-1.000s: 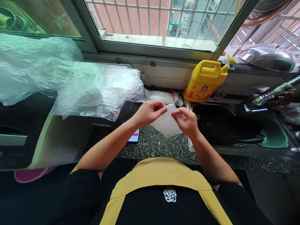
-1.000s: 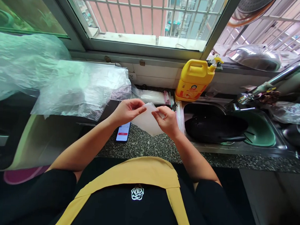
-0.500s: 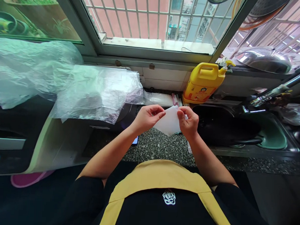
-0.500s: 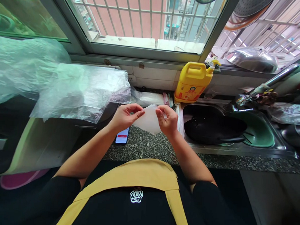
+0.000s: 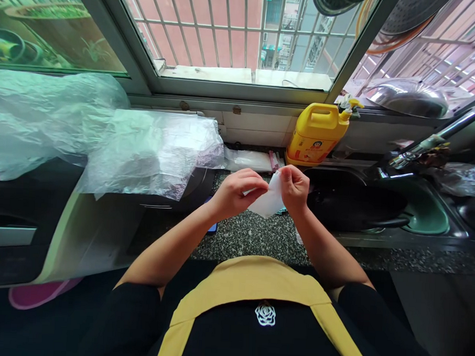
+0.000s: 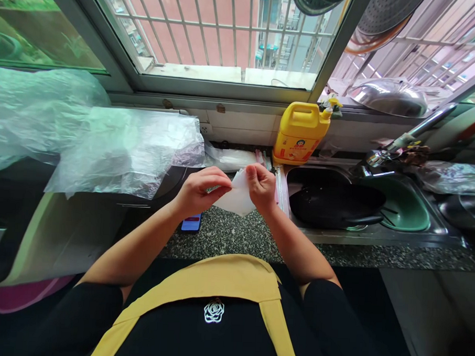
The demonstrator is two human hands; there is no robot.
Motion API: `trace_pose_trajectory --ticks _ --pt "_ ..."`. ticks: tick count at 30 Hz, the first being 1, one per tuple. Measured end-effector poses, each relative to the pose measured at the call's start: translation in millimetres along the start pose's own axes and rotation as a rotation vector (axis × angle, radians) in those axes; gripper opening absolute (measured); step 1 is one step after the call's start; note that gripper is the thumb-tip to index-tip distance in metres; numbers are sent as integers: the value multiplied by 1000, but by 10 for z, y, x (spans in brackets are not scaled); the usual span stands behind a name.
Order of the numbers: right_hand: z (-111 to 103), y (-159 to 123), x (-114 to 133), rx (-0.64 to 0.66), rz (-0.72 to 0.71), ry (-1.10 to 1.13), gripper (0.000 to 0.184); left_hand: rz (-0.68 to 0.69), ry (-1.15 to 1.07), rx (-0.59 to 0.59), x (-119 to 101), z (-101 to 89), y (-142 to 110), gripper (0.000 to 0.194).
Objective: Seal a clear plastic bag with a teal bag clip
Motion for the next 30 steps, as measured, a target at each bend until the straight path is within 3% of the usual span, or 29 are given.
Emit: trace_pose_trajectory --ticks 6,11,13,16,19,22,24,30 --pt "140 101 62 296 51 40 49 158 246 44 -49 -65 -6 11" --pt "244 143 133 475 68 82 48 210 249 116 -95 -74 33 13" --pt "206 180 111 461 66 87 48 192 251 82 -99 -116 54 11" --pt "6 214 -55 293 75 110 49 139 279 -36 -71 -243 53 8" --pt "-190 125 -364 143 221 217 56 128 308 -183 -28 -371 1 5" --pt "-135 -94 -634 299 454 363 74 120 333 -231 27 -374 -73 5" --pt "-30 -228 -735 370 519 404 80 94 337 -232 69 -316 -130 5" --pt "248 -366 -1138 327 560 322 77 28 256 -325 183 -268 -391 5"
Point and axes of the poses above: each hand's wrist, its own y-axis towards the middle knuckle, its own z-axis out of the palm, x = y × z, the point moved 3 cm from there along y, towards the middle knuckle, and after that the axes turned 3 degrees about z, right-handed, at the moved point
